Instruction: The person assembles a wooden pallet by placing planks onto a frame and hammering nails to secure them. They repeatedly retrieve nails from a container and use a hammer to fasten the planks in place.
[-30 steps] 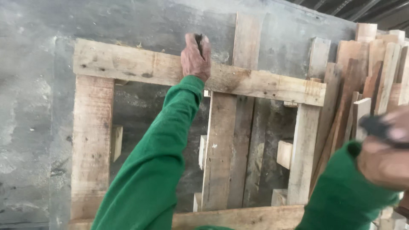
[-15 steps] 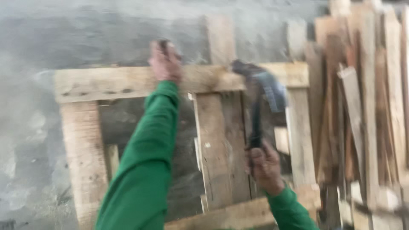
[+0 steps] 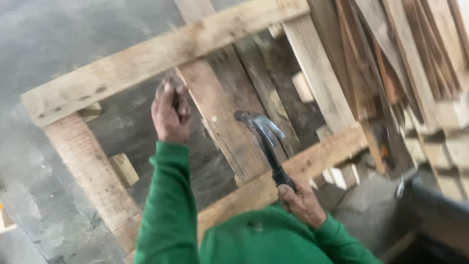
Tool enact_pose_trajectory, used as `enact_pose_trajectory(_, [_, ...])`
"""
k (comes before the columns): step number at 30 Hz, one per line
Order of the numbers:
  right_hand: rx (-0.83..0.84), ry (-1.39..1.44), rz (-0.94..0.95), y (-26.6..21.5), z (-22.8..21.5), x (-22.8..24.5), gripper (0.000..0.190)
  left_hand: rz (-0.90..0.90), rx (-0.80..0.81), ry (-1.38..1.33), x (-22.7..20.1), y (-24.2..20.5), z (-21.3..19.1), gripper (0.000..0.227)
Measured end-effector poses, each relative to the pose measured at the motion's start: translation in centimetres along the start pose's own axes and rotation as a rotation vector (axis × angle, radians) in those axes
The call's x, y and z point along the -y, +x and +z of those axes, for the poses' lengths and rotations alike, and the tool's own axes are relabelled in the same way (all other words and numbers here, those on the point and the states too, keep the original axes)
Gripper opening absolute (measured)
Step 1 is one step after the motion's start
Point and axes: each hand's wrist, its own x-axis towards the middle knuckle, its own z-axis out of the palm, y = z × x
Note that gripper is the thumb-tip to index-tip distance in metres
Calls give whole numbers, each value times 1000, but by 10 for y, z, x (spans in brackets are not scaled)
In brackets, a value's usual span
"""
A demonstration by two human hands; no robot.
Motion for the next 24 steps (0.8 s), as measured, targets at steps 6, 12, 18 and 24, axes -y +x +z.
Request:
enact_pose_trajectory(6, [36,-599,107,-50,-80,-24,38,-313,184,-252,70,-147,-1,35])
enact_pose_trajectory(12, [181,-707,170,-48,-136,-23,40,-552,206,-510,109,-195,35,25])
enact_pose_trajectory(18, [51,-921,-242,-22,-214,0,45,-561,218,-659,153,-178,101,31])
enact_pose_trajectory(24, [141,-1161,-374,6,-295,36,54,-648,307,-802,190,-184,165,31])
